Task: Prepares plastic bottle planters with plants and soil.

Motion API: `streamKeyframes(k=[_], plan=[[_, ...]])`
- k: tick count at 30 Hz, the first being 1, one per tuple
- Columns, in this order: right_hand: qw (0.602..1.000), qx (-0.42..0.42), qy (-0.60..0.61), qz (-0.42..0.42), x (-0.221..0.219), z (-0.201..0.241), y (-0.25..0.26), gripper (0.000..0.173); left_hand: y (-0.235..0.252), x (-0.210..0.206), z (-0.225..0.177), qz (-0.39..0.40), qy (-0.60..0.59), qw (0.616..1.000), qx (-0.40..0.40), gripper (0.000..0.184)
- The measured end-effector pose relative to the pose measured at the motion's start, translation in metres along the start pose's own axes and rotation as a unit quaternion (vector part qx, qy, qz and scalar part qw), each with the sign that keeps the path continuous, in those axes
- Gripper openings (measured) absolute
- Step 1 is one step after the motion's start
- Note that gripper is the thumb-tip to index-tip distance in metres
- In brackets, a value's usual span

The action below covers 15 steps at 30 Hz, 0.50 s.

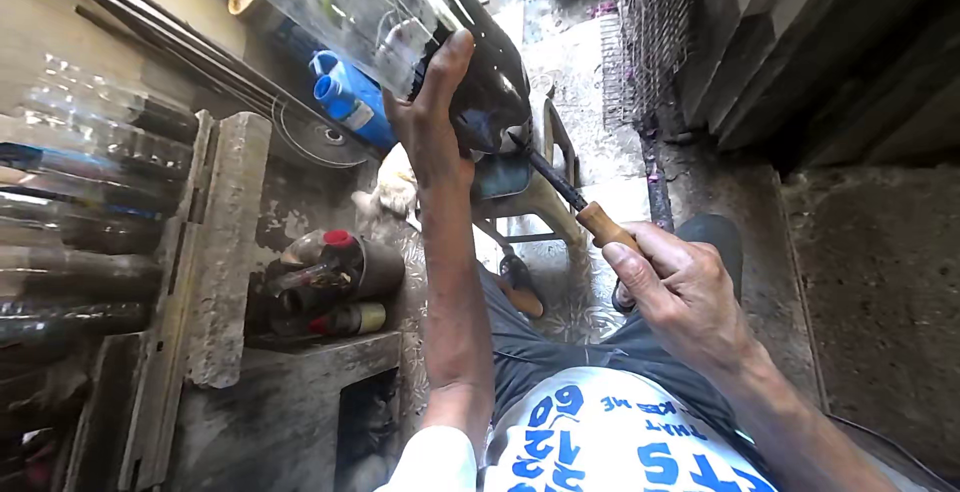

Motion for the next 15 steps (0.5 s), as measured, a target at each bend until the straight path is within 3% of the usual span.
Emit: streamKeyframes(k=[7, 15], plan=[[1.000, -0.001, -0.008, -0.011, -0.004, 0.001, -0.002, 0.031, -0.003, -0.003, 0.000, -0.020, 0.000, 1.000, -0.009, 0.058], [0.998, -0.001, -0.030, -0.047, -0.011, 0.003, 0.001, 0.032, -0.010, -0.016, -0.002, -0.102, 0.043, 0.993, -0.028, 0.068]])
Point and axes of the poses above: each hand's wrist, its own y-axis towards the middle knuckle, its own x-axis out of the back of the hand, z = x × y, the point moved 2 cm from there along y, towards the middle knuckle, and after that the axes turned 4 degrees about -y, right-handed, at the moved point
